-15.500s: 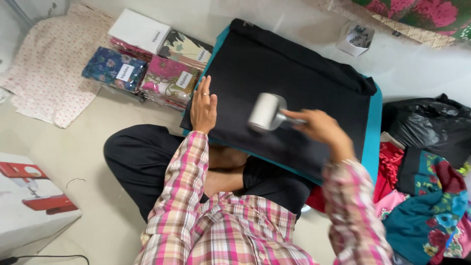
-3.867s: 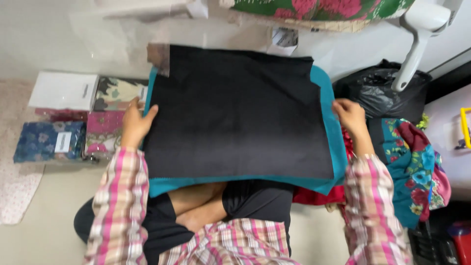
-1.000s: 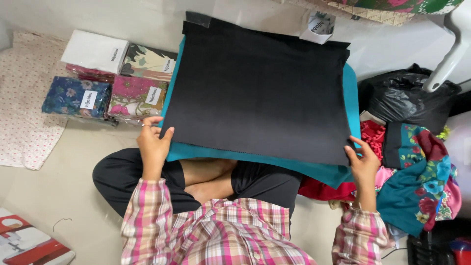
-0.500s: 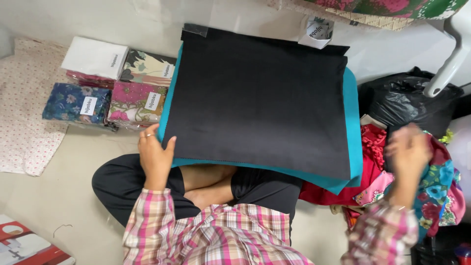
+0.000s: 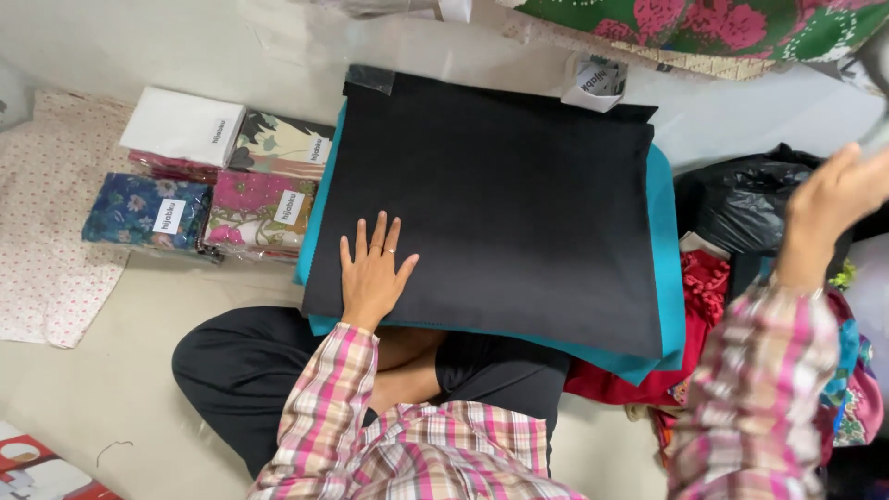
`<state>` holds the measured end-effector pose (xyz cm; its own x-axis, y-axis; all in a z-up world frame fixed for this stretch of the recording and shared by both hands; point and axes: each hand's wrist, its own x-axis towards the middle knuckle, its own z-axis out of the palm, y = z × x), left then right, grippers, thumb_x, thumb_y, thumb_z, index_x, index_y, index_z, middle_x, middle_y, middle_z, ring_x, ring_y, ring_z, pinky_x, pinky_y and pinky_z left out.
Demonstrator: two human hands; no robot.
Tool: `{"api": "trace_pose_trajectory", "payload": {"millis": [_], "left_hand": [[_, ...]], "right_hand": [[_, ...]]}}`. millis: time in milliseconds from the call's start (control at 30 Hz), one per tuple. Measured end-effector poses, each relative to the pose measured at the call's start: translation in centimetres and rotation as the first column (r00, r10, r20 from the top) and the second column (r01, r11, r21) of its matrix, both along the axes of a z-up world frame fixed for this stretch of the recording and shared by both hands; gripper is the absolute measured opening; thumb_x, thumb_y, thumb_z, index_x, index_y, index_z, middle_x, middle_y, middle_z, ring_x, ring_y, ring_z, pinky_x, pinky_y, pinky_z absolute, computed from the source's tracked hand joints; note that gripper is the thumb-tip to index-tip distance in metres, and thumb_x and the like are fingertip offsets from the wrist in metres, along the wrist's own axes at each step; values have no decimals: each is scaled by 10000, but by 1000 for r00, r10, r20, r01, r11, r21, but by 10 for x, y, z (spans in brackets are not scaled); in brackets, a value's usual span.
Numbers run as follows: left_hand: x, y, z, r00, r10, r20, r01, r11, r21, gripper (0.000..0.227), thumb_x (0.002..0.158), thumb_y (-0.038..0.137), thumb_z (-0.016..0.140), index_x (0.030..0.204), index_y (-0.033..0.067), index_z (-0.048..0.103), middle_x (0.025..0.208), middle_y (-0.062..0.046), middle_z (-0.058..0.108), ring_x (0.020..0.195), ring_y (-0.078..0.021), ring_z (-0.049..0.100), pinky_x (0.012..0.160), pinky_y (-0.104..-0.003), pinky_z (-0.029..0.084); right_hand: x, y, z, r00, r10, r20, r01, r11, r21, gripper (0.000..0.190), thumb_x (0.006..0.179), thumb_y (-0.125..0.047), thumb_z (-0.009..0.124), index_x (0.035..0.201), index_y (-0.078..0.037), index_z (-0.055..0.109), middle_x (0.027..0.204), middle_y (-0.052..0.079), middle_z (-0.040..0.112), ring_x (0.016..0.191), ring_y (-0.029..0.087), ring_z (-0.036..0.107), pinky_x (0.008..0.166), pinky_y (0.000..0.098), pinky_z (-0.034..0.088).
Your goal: A person uses a lint roller to clean a black cloth and then folds it neatly.
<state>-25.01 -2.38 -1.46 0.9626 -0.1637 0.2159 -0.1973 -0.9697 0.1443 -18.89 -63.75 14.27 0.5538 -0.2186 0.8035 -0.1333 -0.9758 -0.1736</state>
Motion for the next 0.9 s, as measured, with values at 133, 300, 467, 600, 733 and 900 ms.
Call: {"api": "trace_pose_trajectory", "payload": {"millis": [133,300,467,600,733,900], "left_hand": [[-2,-1,0,1000,9,29,-10,999,32,723,1028,606,380,1618,196,298,1690,-33,232,1520,-361,256,1168,-585,257],[-4,0,18,971,-7,-238,-18,995,-103,699,1033,623,361,1638,303,221,1716,-58,163,1551,-395,161,1200,-671,74],[-4,2,11,974,14,-227,-36,995,-89,720,1008,667,355,1632,329,234,1722,-13,149,1552,-386,150,1181,-694,84],[-4,2,13,974,14,-224,-34,996,-84,718,1007,670,360,1629,331,245,1718,-15,169,1551,-383,161,1180,-695,90],[-4,2,14,975,17,-222,-42,994,-105,718,1002,673,369,1626,338,253,1715,-12,178,1551,-374,166,1179,-692,92],[-5,4,18,973,13,-231,-43,991,-123,711,1000,665,386,1622,341,265,1712,-19,193,1551,-360,178,1179,-683,108]], "right_hand": [[-73,135,19,947,314,67,-312,950,-31,411,1136,37,456,1530,137,395,1532,366,449,1434,496,421,1190,538,333],[-128,260,-48,825,322,-464,-341,939,46,535,1056,-115,452,1585,-98,374,1378,231,463,1192,455,491,1000,550,414],[-131,313,-81,480,105,-871,-217,976,-2,622,970,-319,483,1581,-305,364,1036,174,569,731,513,725,644,596,609],[-40,248,-133,707,-90,-702,-103,968,-229,529,983,-283,562,1501,-184,515,1082,256,628,778,460,742,612,536,628],[52,170,-167,776,-98,-623,27,992,-122,509,1022,-256,565,1514,-161,479,1017,270,637,810,517,724,608,592,612],[7,177,-147,780,-53,-623,4,997,-79,449,1039,-295,583,1459,-141,547,891,217,654,780,509,728,583,585,606]]}}
